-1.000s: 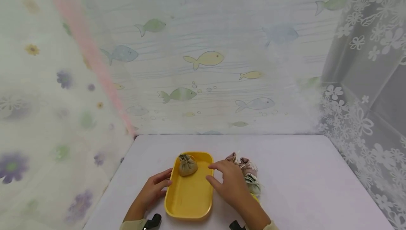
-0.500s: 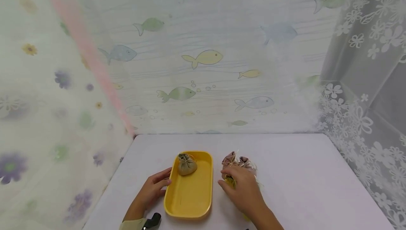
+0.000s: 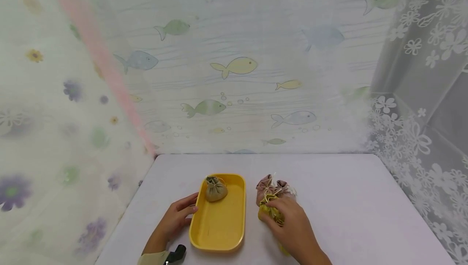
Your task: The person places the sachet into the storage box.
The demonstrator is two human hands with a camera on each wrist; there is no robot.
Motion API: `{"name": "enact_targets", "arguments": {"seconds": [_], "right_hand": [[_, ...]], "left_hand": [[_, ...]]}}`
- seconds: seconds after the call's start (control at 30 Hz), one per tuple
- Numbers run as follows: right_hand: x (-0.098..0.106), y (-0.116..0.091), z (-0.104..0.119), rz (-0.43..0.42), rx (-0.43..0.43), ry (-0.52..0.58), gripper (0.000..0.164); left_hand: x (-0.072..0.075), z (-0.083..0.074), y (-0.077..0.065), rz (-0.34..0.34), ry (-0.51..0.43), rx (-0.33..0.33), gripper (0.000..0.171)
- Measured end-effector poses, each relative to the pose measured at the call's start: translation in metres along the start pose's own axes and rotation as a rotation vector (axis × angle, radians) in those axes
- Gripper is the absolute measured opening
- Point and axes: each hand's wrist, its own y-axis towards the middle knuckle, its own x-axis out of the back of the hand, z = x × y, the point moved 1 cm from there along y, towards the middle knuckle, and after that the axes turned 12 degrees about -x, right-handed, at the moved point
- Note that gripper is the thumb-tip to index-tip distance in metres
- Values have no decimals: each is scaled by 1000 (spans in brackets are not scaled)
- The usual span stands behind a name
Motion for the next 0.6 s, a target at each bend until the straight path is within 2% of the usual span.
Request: {"name": "enact_targets", "arguments": {"seconds": [0.13,0.37,0.6], "right_hand": [[3,-7,-5,-7,-17,-24,38],[10,-14,-10,69,-125,-51,37],[14,-20,-14,112,-136,-74,41]], "left_hand": [[-1,0,-1,1,1,-1,64],[-1,0,-1,0,8,-9,63],[1,3,1,8,-4,-10,65]]}}
